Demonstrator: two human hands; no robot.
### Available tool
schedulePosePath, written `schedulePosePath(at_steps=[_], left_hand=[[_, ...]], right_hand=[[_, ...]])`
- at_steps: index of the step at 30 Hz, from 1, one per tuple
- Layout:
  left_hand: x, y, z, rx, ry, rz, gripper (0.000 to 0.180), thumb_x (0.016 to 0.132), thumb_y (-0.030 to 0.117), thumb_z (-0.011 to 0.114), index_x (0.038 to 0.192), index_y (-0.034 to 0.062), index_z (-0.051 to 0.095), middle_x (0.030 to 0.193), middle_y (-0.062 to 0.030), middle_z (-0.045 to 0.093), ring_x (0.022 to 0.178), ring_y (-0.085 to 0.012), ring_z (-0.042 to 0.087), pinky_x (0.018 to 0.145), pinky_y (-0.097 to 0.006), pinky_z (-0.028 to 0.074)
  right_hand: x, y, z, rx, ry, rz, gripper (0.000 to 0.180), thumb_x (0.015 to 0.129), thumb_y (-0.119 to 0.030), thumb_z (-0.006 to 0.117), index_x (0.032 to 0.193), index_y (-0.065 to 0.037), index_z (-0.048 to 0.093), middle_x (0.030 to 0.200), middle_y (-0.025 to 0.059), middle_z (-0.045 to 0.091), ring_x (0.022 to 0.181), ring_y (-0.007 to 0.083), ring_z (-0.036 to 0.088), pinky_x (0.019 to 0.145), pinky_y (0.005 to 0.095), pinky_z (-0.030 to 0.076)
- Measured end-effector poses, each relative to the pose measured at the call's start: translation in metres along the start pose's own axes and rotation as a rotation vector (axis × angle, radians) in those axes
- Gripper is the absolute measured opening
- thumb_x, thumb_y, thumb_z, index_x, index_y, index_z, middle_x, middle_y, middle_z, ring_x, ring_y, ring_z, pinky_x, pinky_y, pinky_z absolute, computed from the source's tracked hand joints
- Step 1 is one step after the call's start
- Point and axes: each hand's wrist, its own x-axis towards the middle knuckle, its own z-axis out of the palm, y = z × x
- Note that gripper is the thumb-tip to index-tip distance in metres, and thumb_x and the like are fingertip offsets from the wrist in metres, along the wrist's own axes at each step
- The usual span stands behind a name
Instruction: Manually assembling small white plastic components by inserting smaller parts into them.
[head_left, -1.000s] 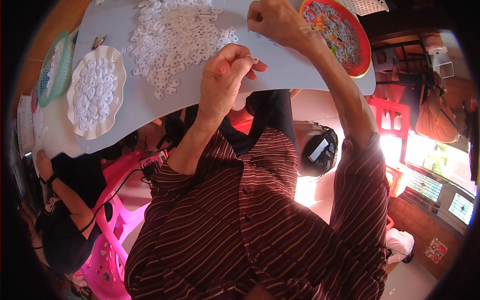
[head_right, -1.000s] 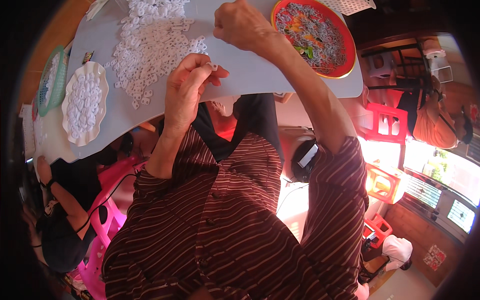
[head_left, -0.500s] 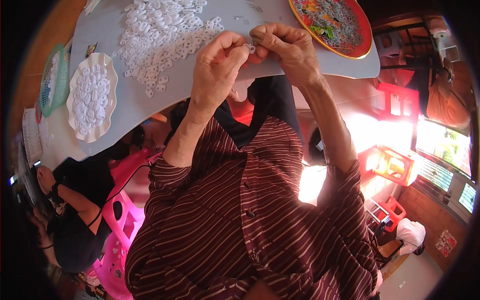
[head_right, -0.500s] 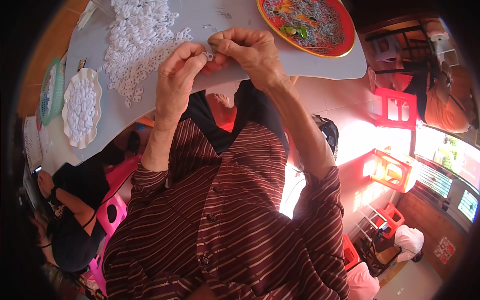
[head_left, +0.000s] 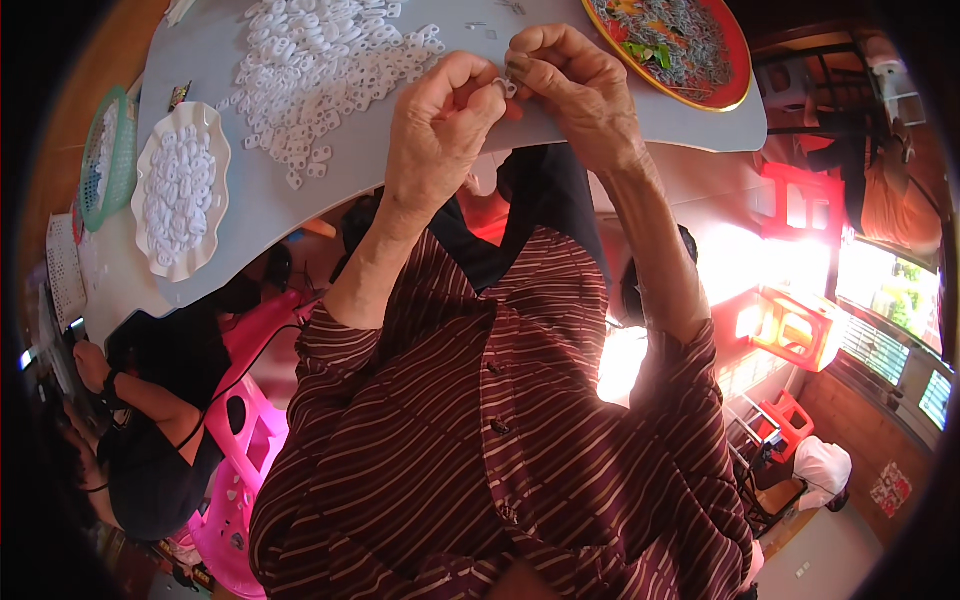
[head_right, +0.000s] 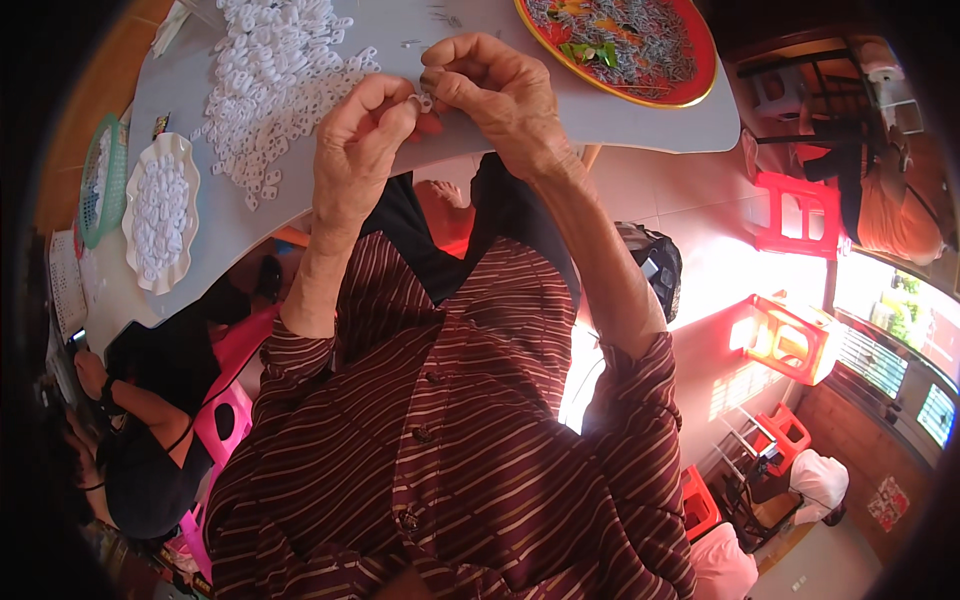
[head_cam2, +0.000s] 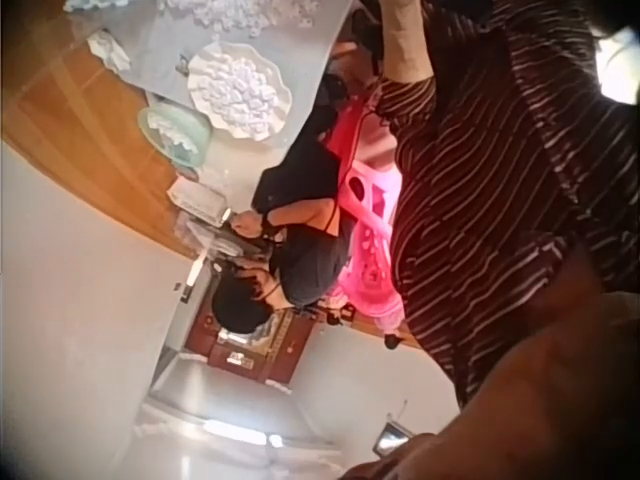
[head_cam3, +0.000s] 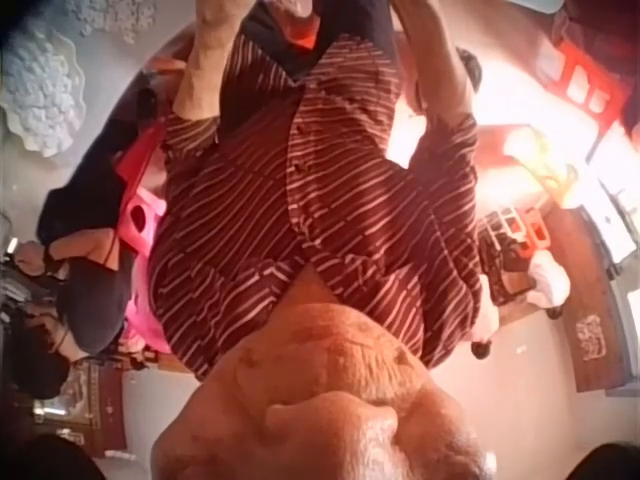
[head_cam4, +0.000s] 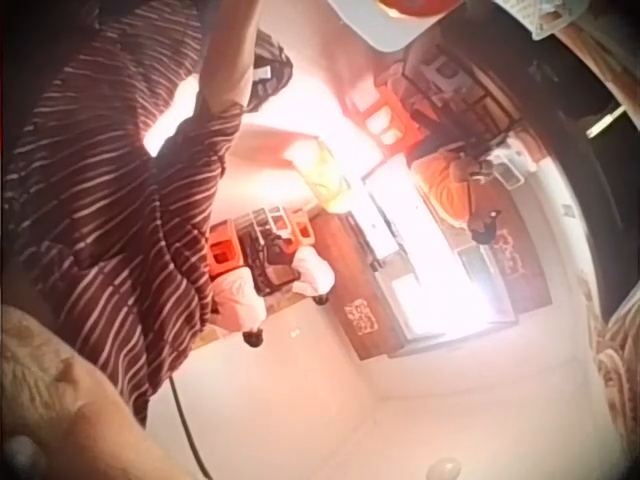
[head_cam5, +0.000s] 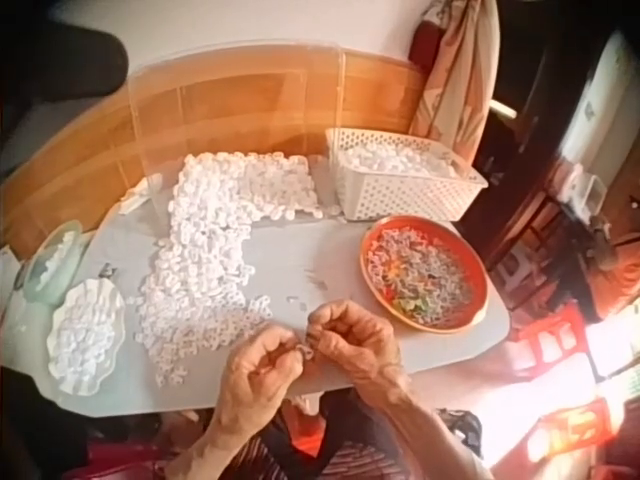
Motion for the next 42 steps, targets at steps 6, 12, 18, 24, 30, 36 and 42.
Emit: schedulePosePath(at_steps=[6, 12, 18, 24, 30, 36, 42], left_hand=[[-0.002, 0.002, 0.002, -0.040, 0.031, -0.035, 0.006, 0.087, 0.008, 0.055, 0.085, 0.0025, 0.056, 0.070, -0.0014, 0.063, 0.055, -0.0017, 0.049, 0.044, -0.018, 0.041], [-0.004, -0.003, 0.002, -0.026, 0.018, -0.021, 0.010, 0.090, 0.007, 0.052, 0.091, -0.0001, 0.058, 0.076, -0.0024, 0.061, 0.072, -0.0056, 0.054, 0.068, -0.020, 0.045], [-0.004, -0.006, 0.004, -0.034, 0.055, 0.087, 0.005, 0.086, 0.006, 0.055, 0.085, 0.0006, 0.055, 0.071, -0.0007, 0.060, 0.065, -0.0029, 0.053, 0.055, -0.019, 0.044], [-0.005, -0.003, 0.004, -0.061, 0.043, 0.078, 0.005, 0.087, 0.006, 0.055, 0.087, 0.0008, 0.055, 0.076, -0.0017, 0.061, 0.069, -0.0046, 0.057, 0.058, -0.020, 0.046], [-0.004, -0.007, 0.001, -0.071, -0.010, 0.024, 0.008, 0.087, 0.009, 0.056, 0.089, 0.0010, 0.055, 0.074, -0.0026, 0.063, 0.065, -0.0046, 0.056, 0.054, -0.020, 0.045], [-0.007, -0.009, 0.004, -0.095, 0.007, 0.056, 0.009, 0.088, 0.010, 0.055, 0.088, 0.0010, 0.054, 0.071, -0.0022, 0.061, 0.056, -0.0034, 0.048, 0.047, -0.019, 0.040], [-0.006, -0.007, 0.006, -0.083, 0.058, 0.051, 0.008, 0.088, 0.009, 0.055, 0.088, 0.0007, 0.054, 0.069, -0.0010, 0.059, 0.054, -0.0027, 0.046, 0.046, -0.019, 0.039]], right_hand=[[-0.001, 0.000, 0.002, -0.027, 0.012, 0.007, 0.016, 0.085, -0.003, 0.061, 0.101, 0.000, 0.060, 0.084, 0.0015, 0.062, 0.074, 0.0072, 0.055, 0.071, 0.0218, 0.048], [-0.003, 0.003, 0.003, -0.016, 0.035, -0.038, 0.018, 0.084, -0.003, 0.062, 0.102, 0.000, 0.060, 0.084, 0.0011, 0.062, 0.075, 0.0075, 0.056, 0.072, 0.0221, 0.048], [-0.002, 0.006, 0.003, -0.083, 0.024, -0.088, 0.018, 0.084, -0.002, 0.062, 0.102, 0.000, 0.060, 0.086, 0.0009, 0.062, 0.078, 0.0066, 0.056, 0.074, 0.0212, 0.047], [-0.005, -0.002, 0.002, -0.186, 0.005, -0.055, 0.015, 0.086, -0.007, 0.063, 0.099, 0.000, 0.062, 0.084, 0.0006, 0.062, 0.077, 0.0062, 0.056, 0.072, 0.0211, 0.047], [-0.001, -0.001, -0.004, -0.260, -0.109, -0.068, 0.017, 0.088, -0.015, 0.063, 0.092, 0.002, 0.063, 0.078, 0.0014, 0.063, 0.073, 0.0056, 0.055, 0.065, 0.0204, 0.046], [0.000, 0.001, -0.001, -0.403, -0.072, -0.139, 0.017, 0.087, -0.016, 0.064, 0.089, 0.001, 0.063, 0.074, 0.0003, 0.063, 0.069, 0.0045, 0.055, 0.062, 0.0203, 0.046], [0.001, -0.007, 0.001, -0.391, -0.103, -0.088, 0.018, 0.089, -0.018, 0.063, 0.086, 0.000, 0.062, 0.073, 0.0001, 0.063, 0.067, 0.0051, 0.055, 0.062, 0.0203, 0.047]])
